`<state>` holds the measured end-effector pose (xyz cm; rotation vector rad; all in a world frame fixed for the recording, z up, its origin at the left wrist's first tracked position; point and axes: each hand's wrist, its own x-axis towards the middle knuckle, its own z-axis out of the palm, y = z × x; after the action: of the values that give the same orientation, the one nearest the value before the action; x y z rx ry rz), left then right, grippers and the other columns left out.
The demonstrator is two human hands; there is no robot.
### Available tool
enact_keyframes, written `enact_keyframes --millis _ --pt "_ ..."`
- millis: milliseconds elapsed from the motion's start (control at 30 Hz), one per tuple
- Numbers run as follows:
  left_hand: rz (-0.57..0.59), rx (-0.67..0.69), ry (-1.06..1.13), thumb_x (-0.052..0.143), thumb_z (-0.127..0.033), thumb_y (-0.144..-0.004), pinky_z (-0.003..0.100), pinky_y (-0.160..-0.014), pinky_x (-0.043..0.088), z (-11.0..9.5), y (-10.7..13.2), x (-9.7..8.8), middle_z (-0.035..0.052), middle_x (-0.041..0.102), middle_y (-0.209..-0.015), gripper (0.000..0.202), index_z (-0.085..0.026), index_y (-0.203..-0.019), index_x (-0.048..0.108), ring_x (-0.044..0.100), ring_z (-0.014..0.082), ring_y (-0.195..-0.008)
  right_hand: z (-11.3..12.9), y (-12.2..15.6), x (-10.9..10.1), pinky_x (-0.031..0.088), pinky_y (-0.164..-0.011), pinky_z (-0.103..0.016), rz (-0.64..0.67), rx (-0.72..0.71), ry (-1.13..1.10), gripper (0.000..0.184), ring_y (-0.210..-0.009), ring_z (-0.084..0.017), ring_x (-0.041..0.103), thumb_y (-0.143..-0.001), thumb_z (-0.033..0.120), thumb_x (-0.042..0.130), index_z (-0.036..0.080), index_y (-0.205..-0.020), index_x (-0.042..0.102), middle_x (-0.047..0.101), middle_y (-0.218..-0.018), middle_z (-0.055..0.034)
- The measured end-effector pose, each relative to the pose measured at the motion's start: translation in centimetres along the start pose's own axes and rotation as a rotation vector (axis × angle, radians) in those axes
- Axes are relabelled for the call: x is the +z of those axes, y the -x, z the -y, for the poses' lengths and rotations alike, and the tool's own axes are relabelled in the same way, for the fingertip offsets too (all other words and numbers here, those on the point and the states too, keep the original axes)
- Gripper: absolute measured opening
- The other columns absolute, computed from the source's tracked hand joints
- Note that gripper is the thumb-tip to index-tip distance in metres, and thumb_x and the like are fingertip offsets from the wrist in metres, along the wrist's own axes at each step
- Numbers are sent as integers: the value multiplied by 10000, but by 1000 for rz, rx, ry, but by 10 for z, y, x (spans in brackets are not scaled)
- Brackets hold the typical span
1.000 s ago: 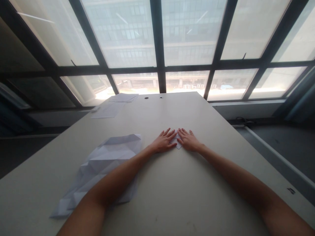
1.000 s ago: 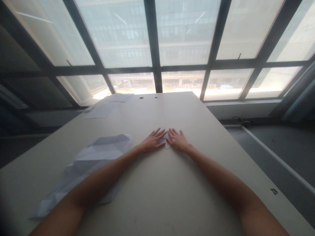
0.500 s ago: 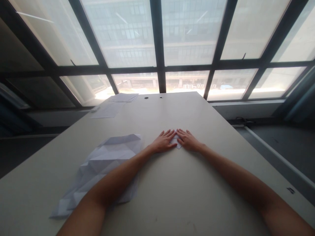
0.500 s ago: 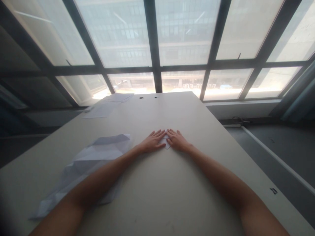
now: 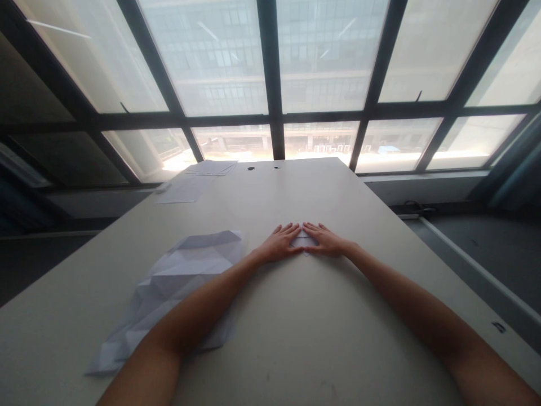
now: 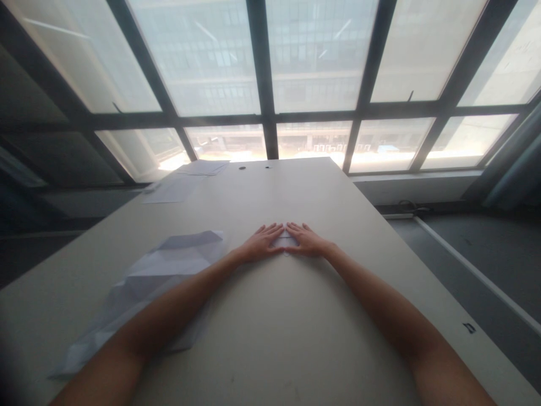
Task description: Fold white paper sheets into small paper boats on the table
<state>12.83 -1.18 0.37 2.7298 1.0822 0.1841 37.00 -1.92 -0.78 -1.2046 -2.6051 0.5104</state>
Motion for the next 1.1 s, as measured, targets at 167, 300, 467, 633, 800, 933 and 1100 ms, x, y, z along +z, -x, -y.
enact_keyframes --millis 167,300,467,633,800,933,1100 --pt "-12 -6 15 410 -711 -921 457 -1222 107 1 0 1 99 241 -1629 838 -239 -1587 219 198 267 -1514 1 -1 0 106 -1232 -513 -18 12 -16 943 -1514 -291 181 -862 741 497 234 -1594 186 231 -1631 -107" --pt "-14 -18 27 422 -735 -901 455 -1221 117 2 -1 0 114 243 -1627 870 -229 -1583 233 207 269 -1512 1 -1 0 99 -1232 -512 -23 21 -26 944 -1514 -295 181 -861 735 504 230 -1595 189 238 -1628 -114" --pt "-18 -19 43 431 -743 -892 459 -1216 135 4 -1 0 119 270 -1620 877 -227 -1577 245 222 271 -1508 3 -1 -1 103 -1230 -513 -15 36 -33 948 -1515 -295 180 -861 729 513 215 -1593 199 242 -1627 -128" --pt "-45 -9 64 468 -738 -879 462 -1210 149 5 -2 0 118 318 -1603 864 -243 -1562 287 262 281 -1493 7 0 -3 120 -1226 -527 -28 48 -36 926 -1507 -306 205 -866 705 531 213 -1588 224 262 -1619 -132" --pt "-91 -10 79 515 -734 -856 462 -1202 188 5 -1 1 105 373 -1580 846 -258 -1536 351 307 290 -1473 10 0 -3 151 -1217 -537 -48 45 -23 905 -1496 -307 244 -870 693 539 209 -1579 256 301 -1604 -142" --pt "-89 -13 72 524 -711 -866 478 -1205 178 6 0 3 110 352 -1589 837 -245 -1539 348 297 294 -1477 8 1 -5 135 -1223 -523 -56 27 -32 918 -1497 -302 240 -859 710 540 214 -1578 260 308 -1603 -133" --pt "-30 -8 38 506 -713 -870 468 -1218 121 6 0 3 108 262 -1622 898 -226 -1579 249 231 299 -1502 5 1 -8 70 -1237 -499 22 0 -69 1056 -1518 -300 161 -781 731 625 203 -1591 200 232 -1629 -128"
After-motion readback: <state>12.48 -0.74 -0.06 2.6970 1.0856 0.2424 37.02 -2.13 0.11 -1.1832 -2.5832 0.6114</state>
